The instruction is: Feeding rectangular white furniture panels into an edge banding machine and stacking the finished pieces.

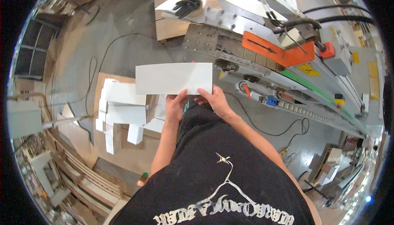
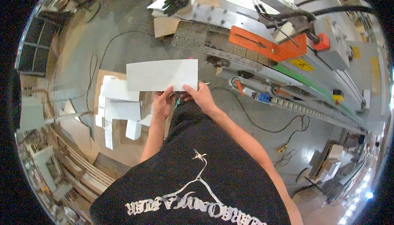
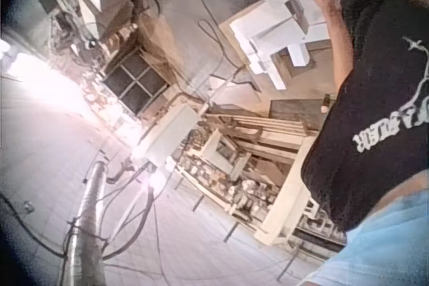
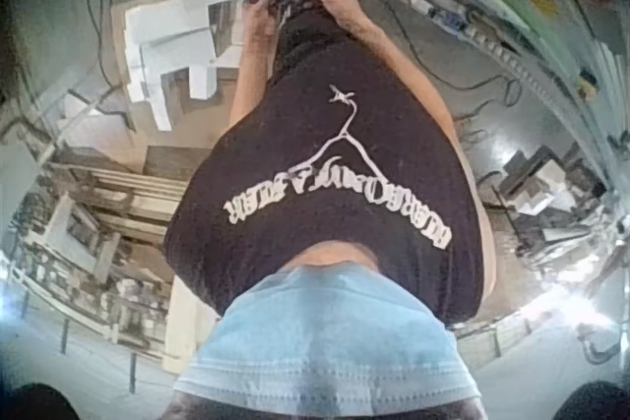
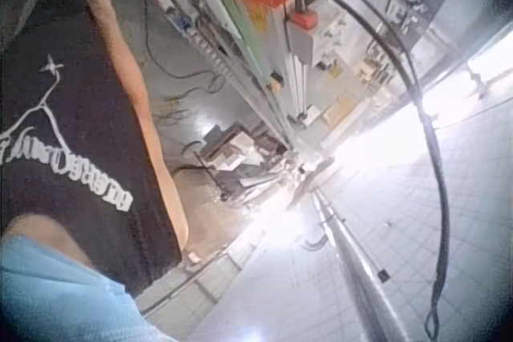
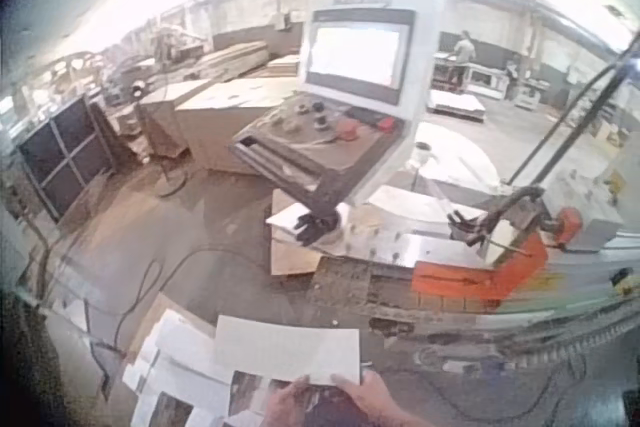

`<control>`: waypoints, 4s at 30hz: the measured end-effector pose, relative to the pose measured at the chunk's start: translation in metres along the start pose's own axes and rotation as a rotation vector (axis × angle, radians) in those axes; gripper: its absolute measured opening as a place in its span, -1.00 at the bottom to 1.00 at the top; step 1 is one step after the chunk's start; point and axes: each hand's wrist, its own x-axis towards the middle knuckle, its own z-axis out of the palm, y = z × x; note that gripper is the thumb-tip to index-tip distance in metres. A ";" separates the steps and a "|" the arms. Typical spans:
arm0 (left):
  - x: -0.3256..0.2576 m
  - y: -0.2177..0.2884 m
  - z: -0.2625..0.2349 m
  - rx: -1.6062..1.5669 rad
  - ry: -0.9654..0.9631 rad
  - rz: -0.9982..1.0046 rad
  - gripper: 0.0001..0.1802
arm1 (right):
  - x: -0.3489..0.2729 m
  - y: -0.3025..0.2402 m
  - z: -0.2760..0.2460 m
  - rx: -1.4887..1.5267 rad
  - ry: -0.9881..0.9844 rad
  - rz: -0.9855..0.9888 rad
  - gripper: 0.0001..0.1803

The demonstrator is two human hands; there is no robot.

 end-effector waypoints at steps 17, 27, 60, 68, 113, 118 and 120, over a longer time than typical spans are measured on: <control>0.161 0.056 0.069 0.938 -0.033 0.208 -0.52 | 0.033 -0.015 -0.126 0.491 0.395 -0.101 -0.73; 0.178 0.042 0.070 0.983 0.138 0.393 -0.55 | 0.084 -0.022 -0.083 0.495 0.483 -0.270 -0.67; 0.120 -0.077 0.202 0.639 -0.535 -0.238 -0.58 | -0.010 -0.025 -0.238 0.371 1.066 -0.538 -0.59; 0.118 -0.007 0.069 0.856 0.193 0.495 -0.68 | -0.060 0.004 -0.189 0.165 0.684 -0.363 -0.73; 0.157 0.068 0.078 0.551 0.106 0.241 -0.50 | 0.022 -0.054 -0.123 0.430 0.200 -0.182 -0.68; 0.164 0.069 0.080 0.944 0.060 0.231 -0.53 | 0.033 -0.008 -0.112 0.726 0.268 -0.128 -0.68; 0.170 0.062 0.068 1.059 0.070 0.225 -0.53 | 0.042 0.001 -0.091 0.735 0.254 -0.169 -0.69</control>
